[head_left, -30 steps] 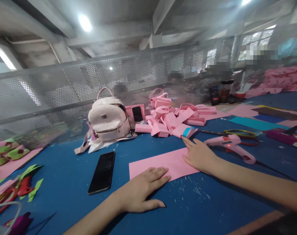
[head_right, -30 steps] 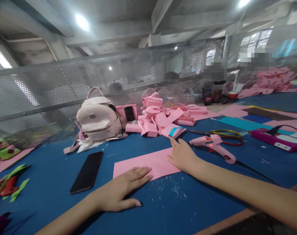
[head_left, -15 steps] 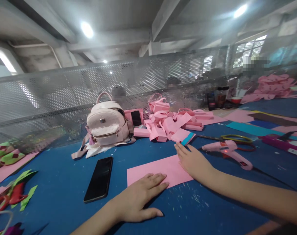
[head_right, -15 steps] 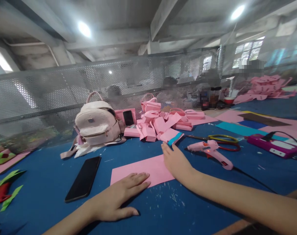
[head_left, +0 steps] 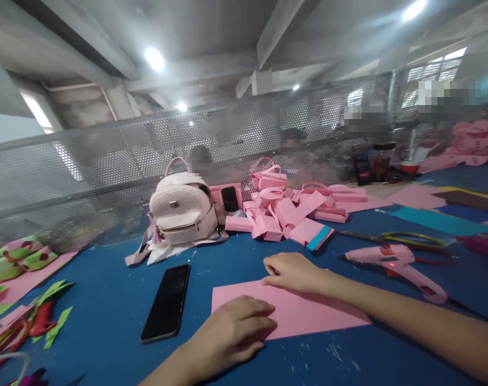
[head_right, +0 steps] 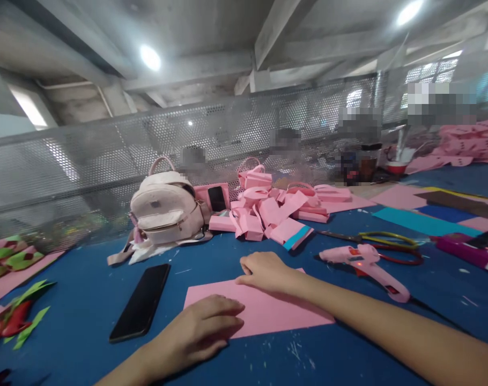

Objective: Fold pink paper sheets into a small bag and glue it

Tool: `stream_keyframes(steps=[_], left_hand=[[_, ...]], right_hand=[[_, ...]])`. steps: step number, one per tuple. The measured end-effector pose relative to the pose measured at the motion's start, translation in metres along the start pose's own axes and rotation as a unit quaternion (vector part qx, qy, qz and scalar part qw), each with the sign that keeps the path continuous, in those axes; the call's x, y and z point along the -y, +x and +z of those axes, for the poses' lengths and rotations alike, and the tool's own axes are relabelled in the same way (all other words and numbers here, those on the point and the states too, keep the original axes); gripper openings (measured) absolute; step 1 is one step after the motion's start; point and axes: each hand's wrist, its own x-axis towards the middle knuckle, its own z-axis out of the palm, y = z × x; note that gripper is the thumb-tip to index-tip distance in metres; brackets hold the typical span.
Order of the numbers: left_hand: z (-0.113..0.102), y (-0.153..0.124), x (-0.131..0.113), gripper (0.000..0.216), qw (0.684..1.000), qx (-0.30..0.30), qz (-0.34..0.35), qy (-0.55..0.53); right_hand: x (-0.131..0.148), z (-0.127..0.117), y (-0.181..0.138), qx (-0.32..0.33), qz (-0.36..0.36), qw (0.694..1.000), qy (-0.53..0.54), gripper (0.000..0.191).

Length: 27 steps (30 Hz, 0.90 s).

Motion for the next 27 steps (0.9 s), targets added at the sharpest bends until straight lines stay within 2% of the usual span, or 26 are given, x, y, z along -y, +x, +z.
stream_keyframes(steps=[4, 6, 8, 10, 12, 14, 17, 19, 21, 23, 25, 27], left_hand=[[0.004, 0.002, 0.003, 0.025, 0.998, -0.032, 0.039, 0.036], [0.005, 0.004, 0.003, 0.023, 0.995, -0.039, 0.053, 0.080], [0.005, 0.005, 0.003, 0.023, 0.988, -0.058, 0.051, 0.131], [0.005, 0.005, 0.004, 0.024, 0.982, -0.090, 0.013, 0.164], [0.005, 0.005, 0.007, 0.025, 0.972, -0.154, -0.050, 0.170], [0.005, 0.005, 0.011, 0.029, 0.947, -0.260, -0.125, 0.142], [0.007, 0.007, 0.016, 0.053, 0.868, -0.436, -0.237, 0.032], [0.011, 0.010, 0.019, 0.069, 0.815, -0.496, -0.280, -0.104], [0.016, 0.012, 0.020, 0.077, 0.771, -0.491, -0.298, -0.276], [0.019, 0.014, 0.018, 0.073, 0.734, -0.447, -0.301, -0.413], [0.020, 0.014, 0.014, 0.056, 0.720, -0.399, -0.296, -0.484], [0.020, 0.013, 0.011, 0.044, 0.720, -0.367, -0.291, -0.512]], right_hand=[[-0.004, -0.008, -0.011, 0.026, -0.010, 0.998, 0.064, 0.034], [-0.006, -0.012, -0.017, 0.040, -0.012, 0.989, 0.139, 0.032], [-0.008, -0.014, -0.022, 0.065, -0.014, 0.958, 0.278, 0.027], [-0.010, -0.011, -0.024, 0.088, -0.018, 0.912, 0.400, 0.022], [-0.010, -0.005, -0.024, 0.091, -0.019, 0.882, 0.462, 0.023], [-0.009, 0.001, -0.023, 0.066, -0.009, 0.873, 0.483, 0.028], [-0.004, 0.006, -0.022, 0.006, 0.030, 0.854, 0.520, 0.036], [0.001, 0.008, -0.024, -0.023, 0.054, 0.839, 0.541, 0.040], [0.006, 0.010, -0.027, -0.040, 0.069, 0.827, 0.556, 0.040], [0.010, 0.012, -0.029, -0.056, 0.073, 0.819, 0.566, 0.039], [0.011, 0.014, -0.030, -0.071, 0.070, 0.811, 0.577, 0.040], [0.012, 0.016, -0.030, -0.073, 0.067, 0.797, 0.596, 0.042]])
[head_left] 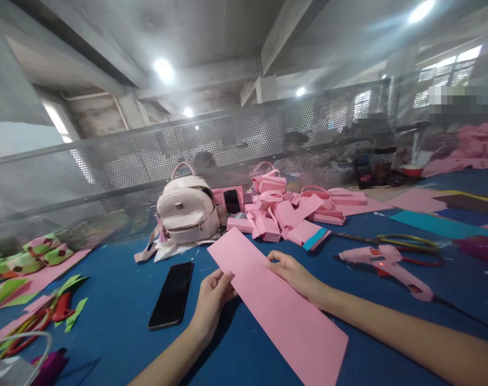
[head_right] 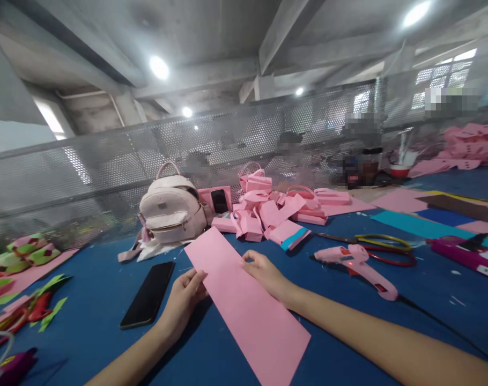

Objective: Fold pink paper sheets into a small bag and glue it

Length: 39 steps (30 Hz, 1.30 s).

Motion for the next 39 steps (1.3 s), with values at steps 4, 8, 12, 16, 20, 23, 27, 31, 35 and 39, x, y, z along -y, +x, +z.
stream_keyframes(steps=[4, 8, 12, 16, 20, 23, 27, 31, 35, 39], left_hand=[[0.000, -0.004, -0.001, 0.040, 1.000, 0.023, -0.013, 0.002], [-0.002, -0.005, 0.000, 0.041, 0.999, 0.027, -0.017, 0.020], [-0.004, -0.005, 0.001, 0.043, 0.999, 0.009, -0.024, 0.041], [-0.005, -0.005, 0.001, 0.045, 0.998, 0.009, -0.027, 0.050], [-0.005, -0.006, -0.001, 0.046, 0.997, 0.025, -0.035, 0.062], [-0.003, -0.007, -0.003, 0.045, 0.996, 0.034, -0.039, 0.076], [0.000, -0.007, -0.005, 0.047, 0.992, 0.055, -0.044, 0.105], [0.000, -0.006, -0.005, 0.050, 0.990, 0.067, -0.048, 0.115], [-0.004, -0.007, -0.004, 0.047, 0.992, 0.059, -0.055, 0.093], [-0.007, -0.006, -0.005, 0.043, 0.996, 0.040, -0.049, 0.068]], right_hand=[[-0.001, 0.002, 0.000, 0.039, 0.016, 0.998, 0.045, 0.045], [-0.002, 0.002, 0.000, 0.069, 0.017, 0.997, 0.041, 0.047], [-0.008, -0.001, 0.004, 0.101, 0.005, 0.995, 0.006, 0.049], [-0.014, -0.003, 0.007, 0.151, -0.026, 0.988, -0.011, 0.051], [-0.015, -0.002, 0.006, 0.154, -0.041, 0.987, -0.005, 0.054], [-0.012, -0.001, 0.006, 0.123, -0.056, 0.991, -0.003, 0.055], [-0.012, -0.002, 0.007, 0.096, -0.061, 0.993, -0.029, 0.052], [-0.015, -0.003, 0.007, 0.103, -0.031, 0.993, -0.053, 0.048], [-0.014, -0.002, 0.005, 0.115, -0.026, 0.990, -0.072, 0.040], [-0.011, -0.001, 0.001, 0.143, -0.021, 0.985, -0.093, 0.034]])
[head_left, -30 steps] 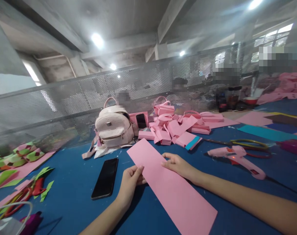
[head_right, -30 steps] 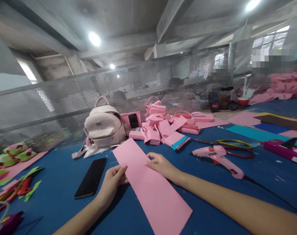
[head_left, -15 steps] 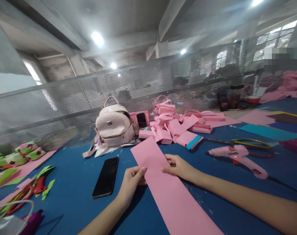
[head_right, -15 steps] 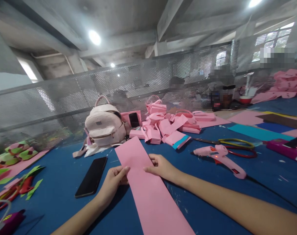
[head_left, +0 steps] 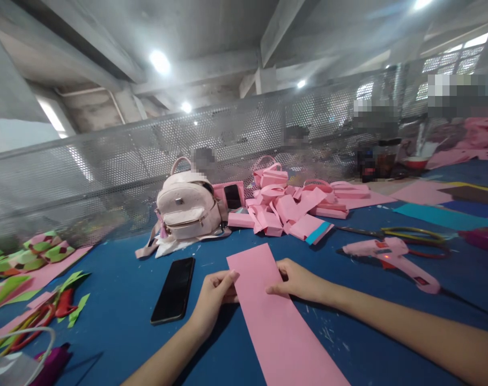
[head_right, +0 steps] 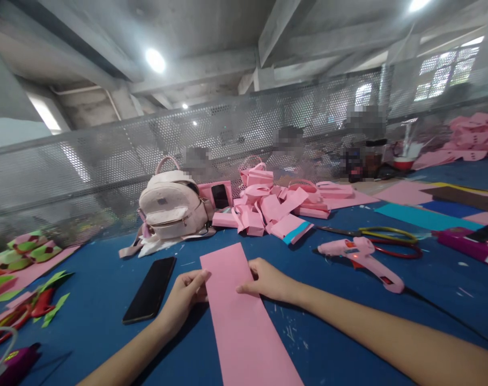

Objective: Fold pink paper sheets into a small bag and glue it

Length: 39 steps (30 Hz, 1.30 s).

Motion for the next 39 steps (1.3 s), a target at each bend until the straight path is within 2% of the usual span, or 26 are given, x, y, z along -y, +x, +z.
stream_keyframes(steps=[5, 9, 13, 17, 21, 27, 39], left_hand=[[0.000, 0.001, 0.000, 0.041, 1.000, -0.011, 0.004, -0.002], [0.001, -0.001, 0.000, 0.044, 0.998, -0.046, 0.021, 0.026], [0.004, -0.003, -0.001, 0.049, 0.995, -0.078, 0.045, 0.051], [0.006, 0.000, 0.000, 0.050, 0.992, -0.089, 0.058, 0.064], [0.003, 0.003, 0.001, 0.053, 0.992, -0.088, 0.050, 0.073], [0.005, 0.004, 0.002, 0.053, 0.994, -0.063, 0.034, 0.086], [0.007, 0.004, 0.004, 0.052, 0.993, -0.048, 0.038, 0.098]], right_hand=[[0.003, 0.000, -0.003, 0.015, 0.010, 0.999, -0.048, 0.028], [0.004, 0.002, -0.001, 0.009, 0.007, 1.000, -0.013, 0.032], [0.001, 0.002, 0.004, -0.053, 0.006, 0.997, 0.057, 0.043], [-0.004, -0.002, 0.010, -0.101, 0.007, 0.993, 0.063, 0.045], [-0.005, -0.005, 0.012, -0.113, 0.006, 0.992, 0.058, 0.045], [-0.002, -0.012, 0.012, -0.175, 0.000, 0.984, 0.038, 0.039], [0.000, -0.015, 0.010, -0.182, -0.018, 0.983, 0.027, 0.038]])
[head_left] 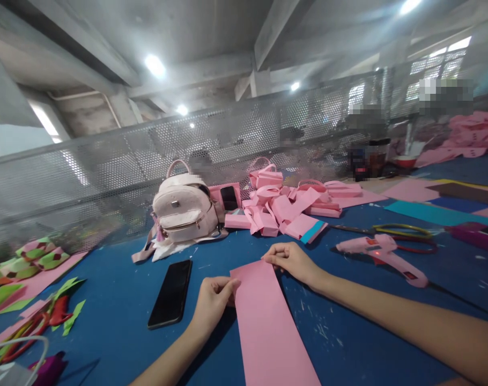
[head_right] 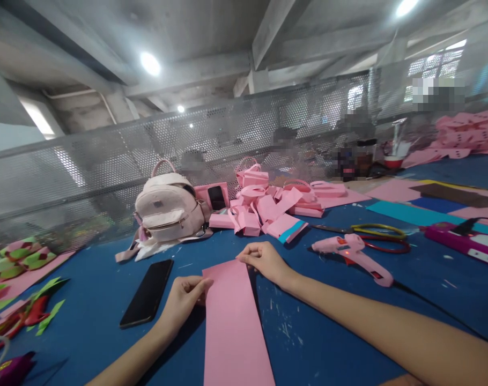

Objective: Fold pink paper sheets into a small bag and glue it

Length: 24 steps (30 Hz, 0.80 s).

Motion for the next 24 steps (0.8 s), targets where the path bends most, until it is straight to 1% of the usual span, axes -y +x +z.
stream_keyframes(steps=[2, 5, 8, 11, 13, 16, 21, 24], left_hand=[[0.000, 0.001, -0.001, 0.053, 1.000, -0.013, 0.005, -0.003], [-0.006, 0.002, -0.004, 0.052, 0.998, -0.057, 0.024, -0.011], [-0.016, 0.003, -0.010, 0.049, 0.991, -0.118, 0.054, -0.023], [-0.024, 0.004, -0.014, 0.046, 0.985, -0.155, 0.072, -0.034], [-0.026, 0.003, -0.015, 0.045, 0.983, -0.162, 0.075, -0.042], [-0.025, 0.003, -0.015, 0.045, 0.982, -0.165, 0.072, -0.054], [-0.027, 0.005, -0.010, 0.046, 0.978, -0.184, 0.056, -0.081], [-0.028, 0.006, -0.008, 0.046, 0.976, -0.189, 0.048, -0.095]], right_hand=[[0.000, 0.001, 0.000, 0.011, -0.001, 1.000, 0.000, 0.040], [0.000, 0.003, -0.002, 0.057, 0.000, 0.998, -0.010, 0.046], [0.000, 0.008, -0.007, 0.106, -0.010, 0.994, -0.032, 0.037], [0.000, 0.012, -0.010, 0.138, -0.017, 0.989, -0.053, 0.043], [0.001, 0.013, -0.011, 0.137, -0.019, 0.989, -0.061, 0.042], [0.002, 0.012, -0.010, 0.130, -0.030, 0.988, -0.072, 0.047], [0.003, 0.010, -0.012, 0.152, -0.029, 0.984, -0.083, 0.048], [0.005, 0.011, -0.014, 0.132, -0.026, 0.987, -0.085, 0.047]])
